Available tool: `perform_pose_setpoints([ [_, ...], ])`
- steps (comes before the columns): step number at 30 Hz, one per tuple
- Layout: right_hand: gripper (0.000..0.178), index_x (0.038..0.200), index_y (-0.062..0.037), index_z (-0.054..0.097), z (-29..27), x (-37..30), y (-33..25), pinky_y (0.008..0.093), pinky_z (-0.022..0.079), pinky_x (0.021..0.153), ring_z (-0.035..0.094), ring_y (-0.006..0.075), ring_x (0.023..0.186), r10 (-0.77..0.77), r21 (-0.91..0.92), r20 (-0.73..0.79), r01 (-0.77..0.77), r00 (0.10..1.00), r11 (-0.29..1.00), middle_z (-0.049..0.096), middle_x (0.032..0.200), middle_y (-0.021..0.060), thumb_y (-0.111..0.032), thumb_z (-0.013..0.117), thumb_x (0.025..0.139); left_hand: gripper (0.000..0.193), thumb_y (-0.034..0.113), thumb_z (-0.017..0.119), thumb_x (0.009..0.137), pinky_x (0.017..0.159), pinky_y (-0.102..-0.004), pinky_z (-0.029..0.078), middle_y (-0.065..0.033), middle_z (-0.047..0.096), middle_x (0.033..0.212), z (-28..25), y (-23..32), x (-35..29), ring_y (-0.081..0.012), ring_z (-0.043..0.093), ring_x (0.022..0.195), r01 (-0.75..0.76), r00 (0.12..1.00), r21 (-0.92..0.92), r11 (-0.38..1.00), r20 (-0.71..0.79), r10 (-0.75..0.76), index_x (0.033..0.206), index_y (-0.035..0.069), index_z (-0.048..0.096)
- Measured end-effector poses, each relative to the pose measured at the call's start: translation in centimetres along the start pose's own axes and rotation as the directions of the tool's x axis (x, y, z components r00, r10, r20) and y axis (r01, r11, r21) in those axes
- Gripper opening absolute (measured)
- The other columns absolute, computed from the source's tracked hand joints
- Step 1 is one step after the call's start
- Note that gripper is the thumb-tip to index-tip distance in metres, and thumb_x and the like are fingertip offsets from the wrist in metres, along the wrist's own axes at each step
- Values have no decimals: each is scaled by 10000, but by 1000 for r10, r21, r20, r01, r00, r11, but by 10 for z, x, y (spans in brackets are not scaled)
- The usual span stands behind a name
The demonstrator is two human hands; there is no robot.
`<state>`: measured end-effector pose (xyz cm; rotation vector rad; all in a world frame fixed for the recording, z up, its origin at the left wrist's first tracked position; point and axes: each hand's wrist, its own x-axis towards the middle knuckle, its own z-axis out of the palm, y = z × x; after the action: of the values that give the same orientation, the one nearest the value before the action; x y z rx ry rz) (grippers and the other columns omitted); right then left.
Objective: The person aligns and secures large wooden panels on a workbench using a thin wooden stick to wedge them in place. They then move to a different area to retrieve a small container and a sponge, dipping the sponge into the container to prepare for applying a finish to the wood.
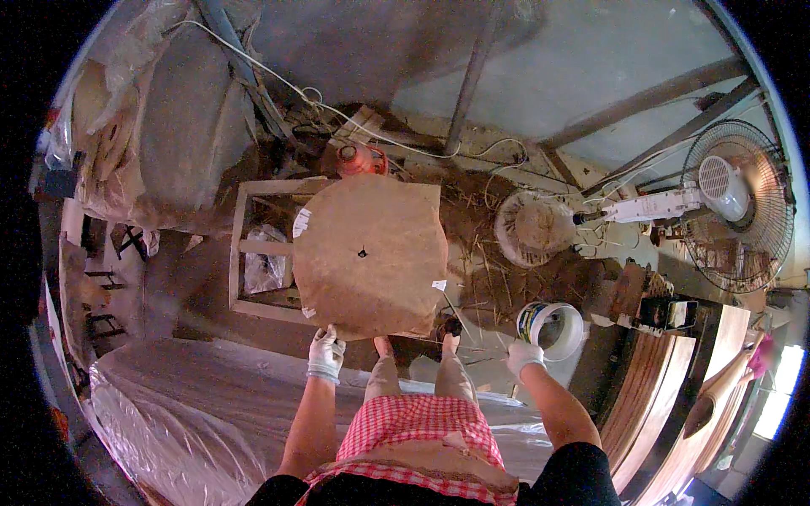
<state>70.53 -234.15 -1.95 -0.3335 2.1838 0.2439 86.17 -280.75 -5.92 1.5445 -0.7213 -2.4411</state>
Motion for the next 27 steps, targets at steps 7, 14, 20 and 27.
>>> perform_pose_setpoints([
  [7, 292, 1041, -131, 734, -9, 4, 26, 475, 545, 791, 699, 356, 923, -44, -21, 5, 44, 999, 999, 725, 976, 159, -318, 546, 918, 152, 196, 723, 924, 526, -293, 557, -31, 666, 812, 21, -10, 0, -133, 621, 612, 29, 970, 390, 921, -233, 69, 952, 64, 652],
  [14, 244, 1022, -128, 730, -29, 16, 45, 484, 559, 752, 714, 349, 884, -103, -92, -47, 99, 994, 991, 731, 963, 157, -234, 555, 890, 436, 404, 625, 977, 448, -277, 508, -45, 613, 639, 42, -16, -47, -131, 572, 481, 64, 966, 744, 665, -212, 144, 784, 13, 637],
  [20, 283, 1086, -74, 739, -41, 27, 133, 459, 566, 836, 709, 318, 975, -52, -299, -43, 37, 998, 954, 732, 1072, 115, -176, 560, 893, 324, 297, 602, 991, 506, -242, 473, -34, 617, 652, 78, -54, -76, -118, 591, 531, -112, 990, 789, 604, 34, 138, 878, 3, 678],
  [27, 264, 1068, -144, 759, -73, -21, 257, 419, 559, 844, 712, 280, 1012, 252, -109, -69, -258, 965, 960, 724, 1145, 83, -252, 596, 891, 257, 182, 666, 891, 691, -344, 525, -150, 714, 832, 195, -125, -108, -240, 677, 720, -553, 833, 814, 181, 532, 152, 1088, 25, 717],
])
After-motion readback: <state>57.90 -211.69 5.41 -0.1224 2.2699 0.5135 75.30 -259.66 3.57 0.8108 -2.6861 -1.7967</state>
